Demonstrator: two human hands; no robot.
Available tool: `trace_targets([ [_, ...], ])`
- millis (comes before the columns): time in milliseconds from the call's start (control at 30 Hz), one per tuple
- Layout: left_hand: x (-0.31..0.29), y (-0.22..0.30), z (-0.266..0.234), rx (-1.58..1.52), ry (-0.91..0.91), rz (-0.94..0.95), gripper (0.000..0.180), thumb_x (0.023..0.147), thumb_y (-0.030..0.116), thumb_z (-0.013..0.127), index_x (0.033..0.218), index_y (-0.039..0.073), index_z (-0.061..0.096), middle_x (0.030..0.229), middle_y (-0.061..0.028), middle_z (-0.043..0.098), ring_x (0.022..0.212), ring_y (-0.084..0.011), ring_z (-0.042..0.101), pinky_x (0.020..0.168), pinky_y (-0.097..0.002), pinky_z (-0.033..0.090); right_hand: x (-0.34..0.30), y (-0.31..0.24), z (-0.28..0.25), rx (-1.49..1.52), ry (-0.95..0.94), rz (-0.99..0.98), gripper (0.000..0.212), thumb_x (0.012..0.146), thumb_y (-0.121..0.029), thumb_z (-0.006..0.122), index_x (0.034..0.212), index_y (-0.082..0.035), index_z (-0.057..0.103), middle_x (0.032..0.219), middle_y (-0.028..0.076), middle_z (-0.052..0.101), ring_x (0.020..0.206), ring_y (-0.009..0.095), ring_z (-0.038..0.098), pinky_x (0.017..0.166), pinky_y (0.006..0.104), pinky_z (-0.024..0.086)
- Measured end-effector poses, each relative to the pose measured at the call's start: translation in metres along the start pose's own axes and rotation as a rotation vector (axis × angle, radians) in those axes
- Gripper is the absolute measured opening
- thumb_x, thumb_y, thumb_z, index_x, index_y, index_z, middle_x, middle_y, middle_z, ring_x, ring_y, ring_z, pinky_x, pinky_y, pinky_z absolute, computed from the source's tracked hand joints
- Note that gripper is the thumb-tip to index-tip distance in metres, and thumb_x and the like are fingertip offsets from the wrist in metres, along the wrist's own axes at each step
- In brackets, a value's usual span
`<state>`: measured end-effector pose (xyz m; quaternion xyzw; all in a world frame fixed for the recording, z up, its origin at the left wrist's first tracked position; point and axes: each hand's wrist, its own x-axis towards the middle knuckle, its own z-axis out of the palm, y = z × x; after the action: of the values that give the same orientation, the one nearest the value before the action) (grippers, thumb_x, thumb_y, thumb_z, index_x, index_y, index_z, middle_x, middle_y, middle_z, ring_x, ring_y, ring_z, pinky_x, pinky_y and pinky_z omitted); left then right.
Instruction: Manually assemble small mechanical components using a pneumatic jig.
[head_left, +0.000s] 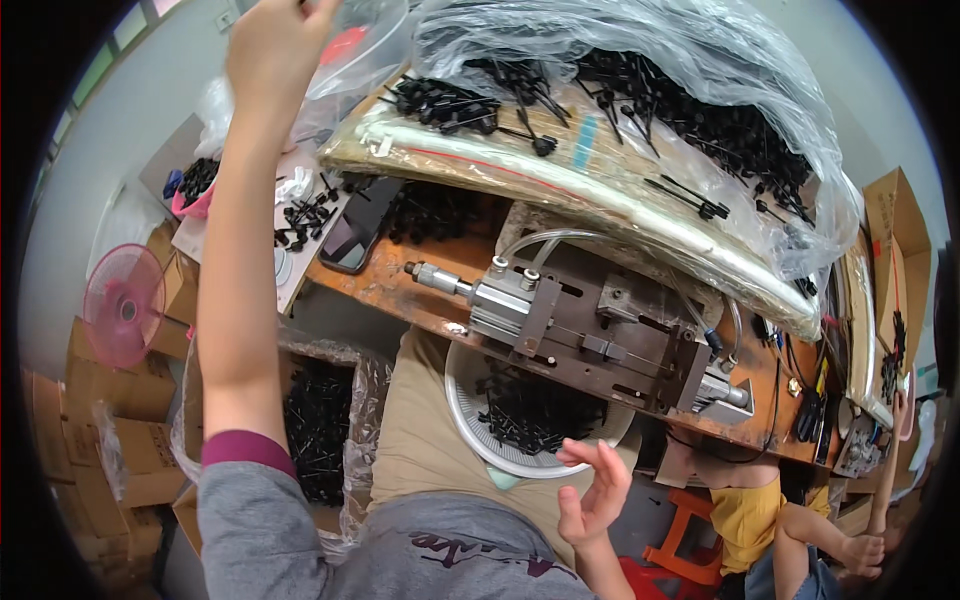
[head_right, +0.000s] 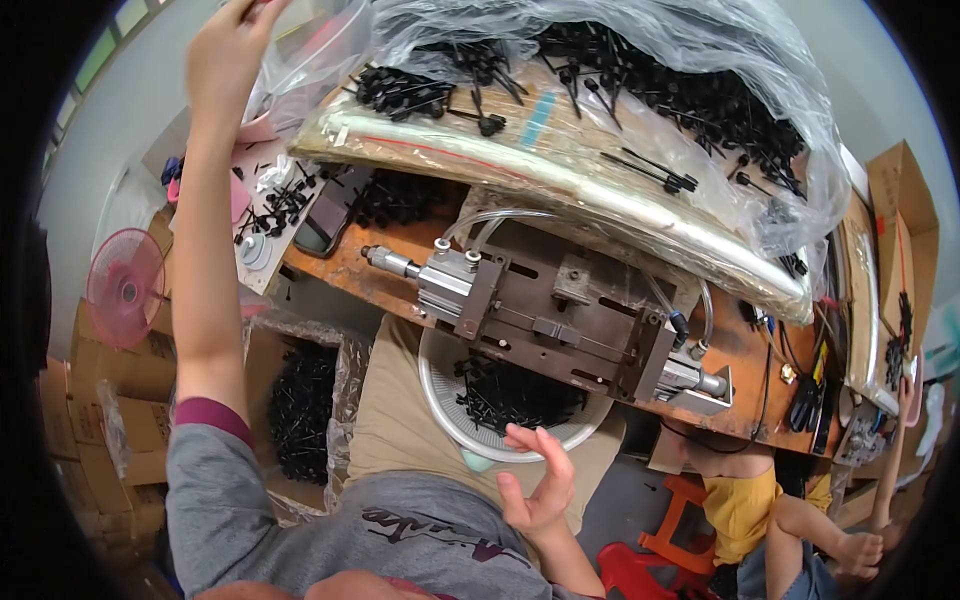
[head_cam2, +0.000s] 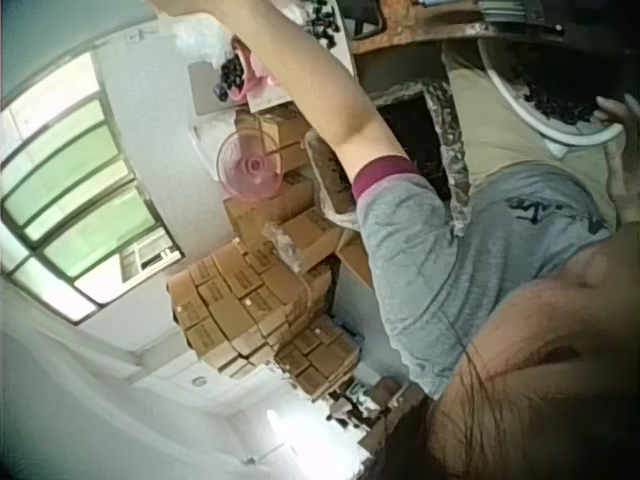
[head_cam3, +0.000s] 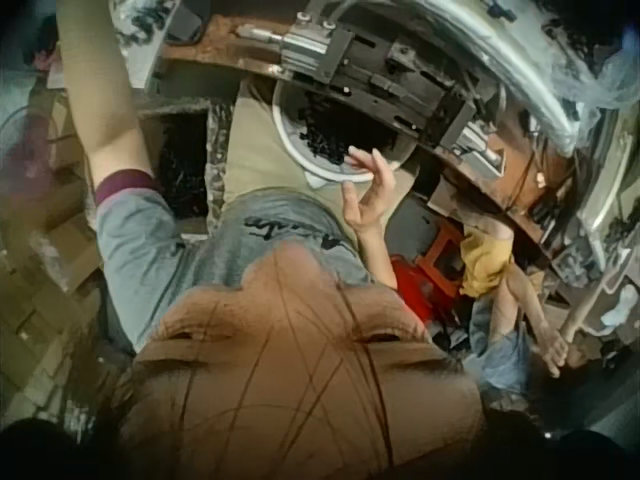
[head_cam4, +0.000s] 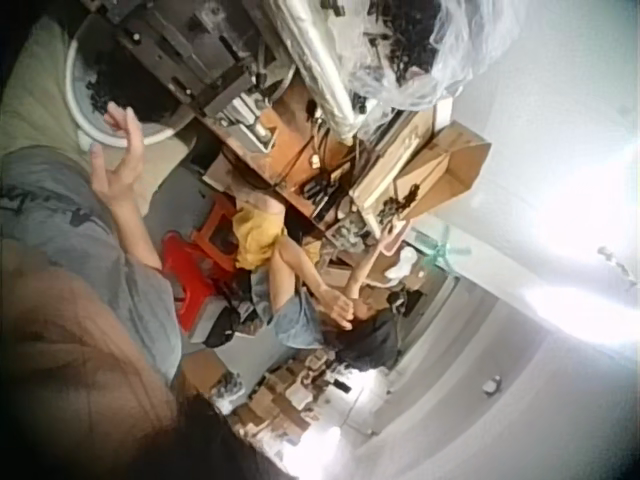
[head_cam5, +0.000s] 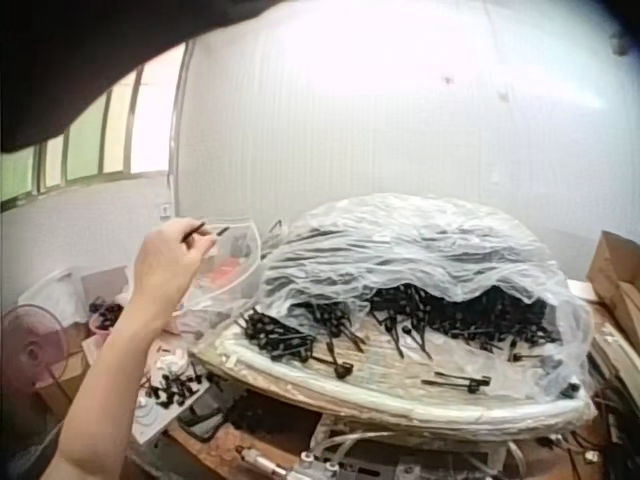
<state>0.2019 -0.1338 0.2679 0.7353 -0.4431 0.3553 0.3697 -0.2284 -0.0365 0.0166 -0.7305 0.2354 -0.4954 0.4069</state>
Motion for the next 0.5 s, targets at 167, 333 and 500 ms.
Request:
trace_targets([
  [167,-0.007,0.033,0.002,-0.659,0.162,0.114,0.033,0.102,0.035,0.052,0.111,0.003,0.058,0.083,-0.0001,0.050,0.076,-0.0134,0.048,0.074,-0.0312,0.044,-0.004,-0.004,0.008,0.006,0.017,0.001,0.066,0.097,-0.023,0.054,0.147,0.003,0.018,0.113,0.028,0.061,0.085,0.028,0.066,0.082,0.0380,0.052],
  [333,-0.077,0.054,-0.012,-0.880,-0.160,0.021,0.019,0.098,0.014,0.060,0.105,0.002,0.073,0.092,-0.0013,0.064,0.084,-0.0118,0.057,0.080,-0.0250,0.047,-0.008,-0.004,-0.005,-0.003,0.077,0.075,0.064,0.100,-0.029,0.048,0.147,0.003,0.019,0.111,0.026,0.062,0.081,0.026,0.066,0.081,0.0368,0.051],
  [500,-0.132,0.021,-0.023,-0.349,-0.288,0.039,0.017,0.092,0.009,0.066,0.106,0.003,0.074,0.095,-0.0026,0.064,0.086,-0.0091,0.057,0.075,-0.0228,0.044,-0.009,-0.002,-0.012,-0.050,0.131,0.115,0.063,0.100,-0.031,0.046,0.146,0.004,0.021,0.109,0.024,0.063,0.078,0.024,0.066,0.081,0.0348,0.049],
])
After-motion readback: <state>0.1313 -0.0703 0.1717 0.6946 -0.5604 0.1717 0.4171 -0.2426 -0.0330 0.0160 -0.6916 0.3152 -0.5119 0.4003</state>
